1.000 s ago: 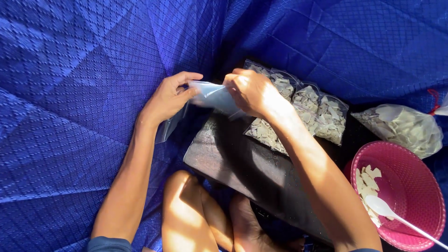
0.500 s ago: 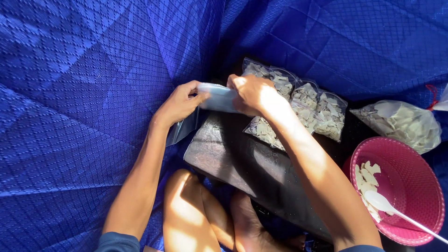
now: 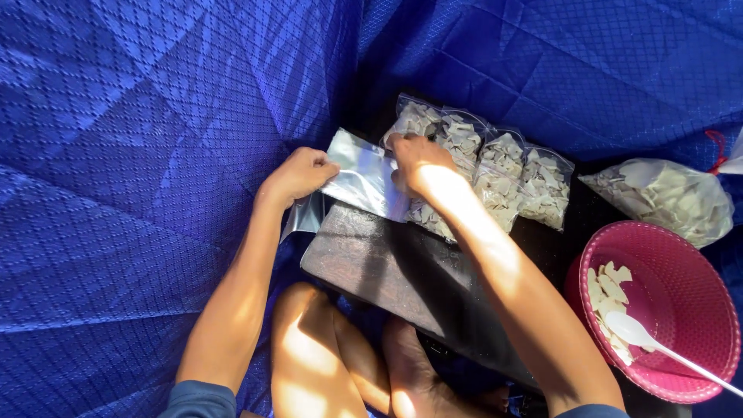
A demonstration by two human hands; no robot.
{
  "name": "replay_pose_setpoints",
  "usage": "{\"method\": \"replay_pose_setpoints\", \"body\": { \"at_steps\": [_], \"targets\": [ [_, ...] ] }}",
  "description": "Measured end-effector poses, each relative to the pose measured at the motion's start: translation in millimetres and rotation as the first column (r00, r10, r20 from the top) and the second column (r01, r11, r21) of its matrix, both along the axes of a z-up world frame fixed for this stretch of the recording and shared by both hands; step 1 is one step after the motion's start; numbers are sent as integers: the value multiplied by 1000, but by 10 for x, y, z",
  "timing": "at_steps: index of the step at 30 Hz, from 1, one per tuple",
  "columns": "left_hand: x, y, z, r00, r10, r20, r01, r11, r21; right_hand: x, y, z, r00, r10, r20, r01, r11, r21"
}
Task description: Manually packaging white chips from a bowl into small plastic zip-lock bags using a spoon.
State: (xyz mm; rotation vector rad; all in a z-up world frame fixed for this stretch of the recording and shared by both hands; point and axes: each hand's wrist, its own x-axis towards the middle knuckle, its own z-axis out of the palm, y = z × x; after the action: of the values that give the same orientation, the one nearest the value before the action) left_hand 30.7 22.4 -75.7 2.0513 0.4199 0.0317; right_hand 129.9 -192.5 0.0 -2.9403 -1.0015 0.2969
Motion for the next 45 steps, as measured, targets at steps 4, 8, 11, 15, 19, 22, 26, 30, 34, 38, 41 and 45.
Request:
{"method": "replay_pose_setpoints", "body": {
  "at_steps": [4,8,11,15,19,22,26,30,34,38,41,45],
  "targets": [
    [63,-65,108,999,40,11,-40,999,-34,-429,-119,182,969,102,225,-89,994,-66],
    [232,-64,-81,1000,-20,5,20,1000,6,-625,-303,-41,951,187,246,-187,982,-24],
    [200,-109,2,999,-43,-25,43,999,24,-632,-335,-160,910,194,365,-199,980,-26],
    [180,-46,67,997,-35,-66,33,999,-28,-690,-369,-108,877,193,440,-228,973,26],
    [11,-14,332,996,21,-89,-25,999,-38,-755,-362,-52,869,203,451,-246,969,38],
    [-71,61,426,992,74,-101,-74,997,3,-751,-385,-96,841,204,501,-248,968,22],
    [-358,41,782,993,80,-87,-69,990,124,-722,-405,-141,834,202,513,-253,967,31],
    [-735,-108,1244,998,-3,62,-5,993,121,-961,-429,209,892,154,426,-259,945,201],
    [-1158,-632,1803,962,-80,262,115,986,-123,-1343,-595,435,973,139,183,-230,637,736],
    [-1126,-1102,1389,787,-111,607,423,813,-400,-1757,-909,143,775,363,-517,481,192,856],
    [-1102,-1459,996,779,-126,614,465,774,-430,-1945,-1395,-99,766,238,-597,581,142,801],
    [-1199,-2002,777,792,-149,592,491,732,-472,-2053,-1997,-125,812,-15,-584,583,-24,812]
  ]
}}
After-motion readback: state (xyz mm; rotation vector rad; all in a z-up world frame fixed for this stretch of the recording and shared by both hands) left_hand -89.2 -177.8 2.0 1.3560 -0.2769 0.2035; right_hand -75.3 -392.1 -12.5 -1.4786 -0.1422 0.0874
